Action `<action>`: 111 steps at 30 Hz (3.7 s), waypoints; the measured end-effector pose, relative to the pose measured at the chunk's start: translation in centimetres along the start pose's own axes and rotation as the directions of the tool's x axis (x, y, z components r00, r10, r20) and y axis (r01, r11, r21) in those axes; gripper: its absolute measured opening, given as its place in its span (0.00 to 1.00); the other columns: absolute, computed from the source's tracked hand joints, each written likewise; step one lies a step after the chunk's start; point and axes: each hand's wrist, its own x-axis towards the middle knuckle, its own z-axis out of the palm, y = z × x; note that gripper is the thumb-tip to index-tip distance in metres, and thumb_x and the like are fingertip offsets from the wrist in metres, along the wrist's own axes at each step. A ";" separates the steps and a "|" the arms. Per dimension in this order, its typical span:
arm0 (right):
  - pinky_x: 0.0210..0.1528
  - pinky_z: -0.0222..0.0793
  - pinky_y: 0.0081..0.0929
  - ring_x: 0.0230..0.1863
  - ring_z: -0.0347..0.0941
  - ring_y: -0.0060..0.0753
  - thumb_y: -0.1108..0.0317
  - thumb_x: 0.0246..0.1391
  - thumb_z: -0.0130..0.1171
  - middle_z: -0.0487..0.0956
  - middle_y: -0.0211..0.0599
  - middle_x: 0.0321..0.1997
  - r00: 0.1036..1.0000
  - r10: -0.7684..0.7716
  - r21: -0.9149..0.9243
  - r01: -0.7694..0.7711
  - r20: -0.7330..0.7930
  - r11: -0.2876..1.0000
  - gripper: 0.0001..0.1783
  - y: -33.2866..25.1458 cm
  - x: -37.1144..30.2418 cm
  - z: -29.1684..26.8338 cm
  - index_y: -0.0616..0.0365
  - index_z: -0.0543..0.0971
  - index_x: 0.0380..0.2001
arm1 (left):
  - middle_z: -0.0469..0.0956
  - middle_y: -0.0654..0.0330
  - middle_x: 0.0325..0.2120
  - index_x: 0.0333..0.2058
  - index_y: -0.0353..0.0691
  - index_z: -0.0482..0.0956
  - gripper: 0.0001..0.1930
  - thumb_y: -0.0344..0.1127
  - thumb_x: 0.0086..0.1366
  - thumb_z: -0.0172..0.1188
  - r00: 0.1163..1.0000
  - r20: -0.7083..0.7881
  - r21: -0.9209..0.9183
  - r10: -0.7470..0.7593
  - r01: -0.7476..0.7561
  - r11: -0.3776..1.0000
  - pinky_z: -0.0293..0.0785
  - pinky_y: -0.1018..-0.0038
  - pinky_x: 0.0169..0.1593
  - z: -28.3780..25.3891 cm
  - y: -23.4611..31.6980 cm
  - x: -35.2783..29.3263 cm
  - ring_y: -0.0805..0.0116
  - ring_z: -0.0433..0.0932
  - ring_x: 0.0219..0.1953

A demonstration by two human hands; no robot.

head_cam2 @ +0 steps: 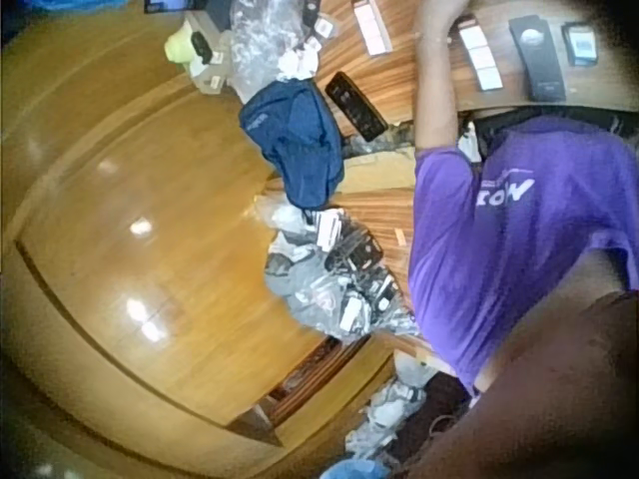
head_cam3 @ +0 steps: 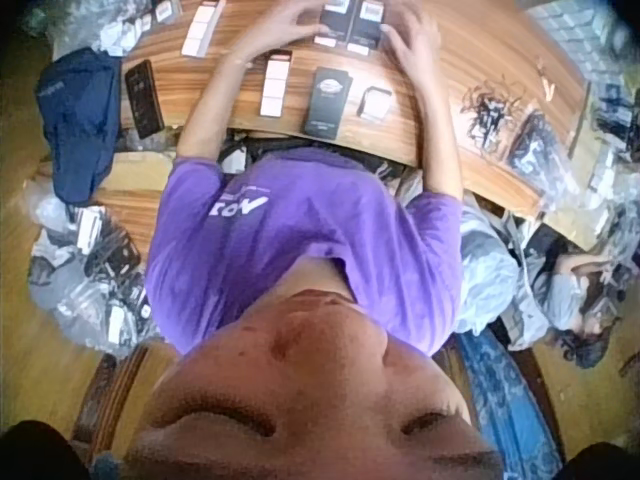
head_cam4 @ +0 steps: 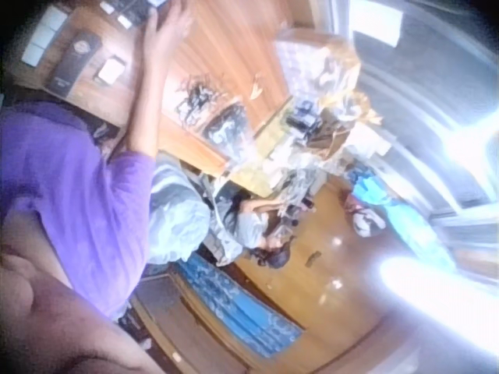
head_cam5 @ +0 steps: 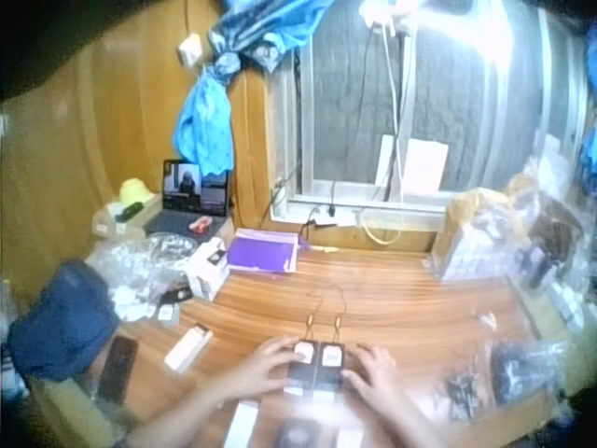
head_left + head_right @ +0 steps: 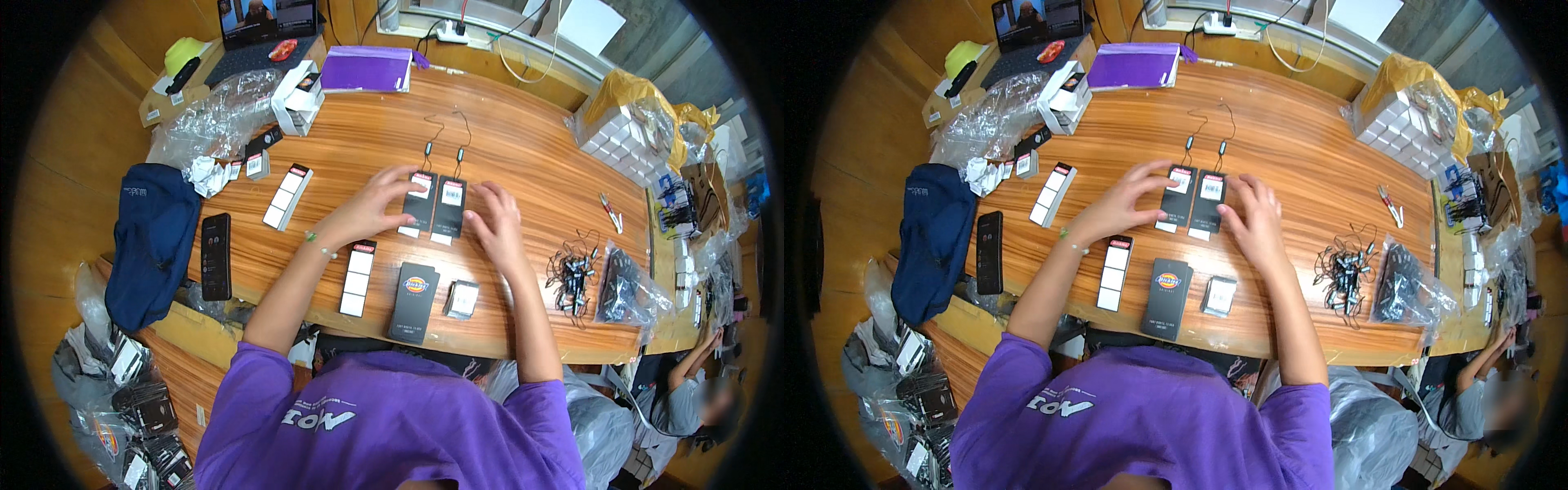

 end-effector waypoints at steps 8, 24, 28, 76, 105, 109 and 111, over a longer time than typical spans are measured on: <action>0.47 0.60 0.36 0.42 0.65 0.41 0.62 0.38 0.65 0.72 0.39 0.37 0.936 0.105 0.037 -0.124 0.336 0.992 0.26 -3.8 -7.5 -4.0 0.58 0.74 0.44 | 0.71 0.59 0.45 0.46 0.43 0.74 0.32 0.50 0.40 0.69 0.990 0.067 0.169 -0.124 0.111 0.979 0.55 0.65 0.57 2.0 5.9 -6.7 0.60 0.64 0.50; 0.34 0.67 0.21 0.27 0.70 0.19 0.76 0.45 0.61 0.78 0.34 0.28 0.871 0.377 0.577 -0.491 0.314 0.653 0.10 -4.3 -10.0 -2.9 0.64 0.79 0.34 | 0.76 0.57 0.35 0.46 0.31 0.68 0.16 0.21 0.58 0.53 0.911 0.129 -0.738 -0.392 0.352 0.575 0.72 0.82 0.41 3.7 7.0 -7.8 0.76 0.75 0.37; 0.36 0.65 0.17 0.28 0.69 0.17 0.76 0.40 0.65 0.77 0.30 0.28 0.934 0.307 0.601 -0.352 0.181 0.718 0.16 -8.1 -9.1 -3.8 0.61 0.79 0.37 | 0.76 0.57 0.35 0.47 0.30 0.69 0.15 0.20 0.59 0.52 0.917 0.102 -0.780 -0.386 0.315 0.541 0.72 0.82 0.42 4.5 8.7 -7.0 0.76 0.75 0.38; 0.26 0.64 0.15 0.23 0.69 0.16 0.73 0.53 0.55 0.76 0.30 0.21 0.919 0.181 0.668 -0.381 0.351 0.639 0.09 -4.1 -4.5 -11.4 0.65 0.77 0.36 | 0.77 0.60 0.37 0.37 0.33 0.76 0.08 0.25 0.57 0.57 0.990 0.138 -0.674 -0.038 0.122 0.728 0.72 0.80 0.42 4.6 12.2 0.6 0.75 0.75 0.39; 0.41 0.72 0.35 0.35 0.76 0.40 0.78 0.52 0.53 0.78 0.50 0.33 0.909 0.159 0.878 0.309 -0.386 0.365 0.10 -6.5 -4.0 -9.8 0.67 0.70 0.39 | 0.77 0.58 0.31 0.37 0.29 0.76 0.09 0.22 0.55 0.58 0.958 0.093 -0.817 -0.273 0.230 0.528 0.74 0.80 0.42 3.0 10.5 -2.3 0.75 0.76 0.35; 0.36 0.71 0.30 0.29 0.74 0.34 0.76 0.51 0.54 0.76 0.43 0.28 0.802 0.137 0.738 0.450 -0.582 0.503 0.08 -6.4 -3.0 -9.2 0.66 0.71 0.35 | 0.77 0.59 0.31 0.37 0.29 0.75 0.10 0.21 0.55 0.58 0.955 0.047 -0.829 -0.294 0.202 0.522 0.74 0.80 0.42 2.7 10.6 -2.1 0.74 0.76 0.36; 0.34 0.70 0.27 0.28 0.73 0.31 0.77 0.51 0.54 0.75 0.41 0.27 0.841 0.170 0.817 0.418 -0.514 0.397 0.05 -7.6 -2.8 -9.4 0.66 0.72 0.33 | 0.76 0.59 0.32 0.37 0.29 0.75 0.10 0.21 0.55 0.58 0.944 -0.180 -0.766 -0.275 0.041 0.641 0.74 0.80 0.43 2.9 10.3 -1.7 0.74 0.76 0.36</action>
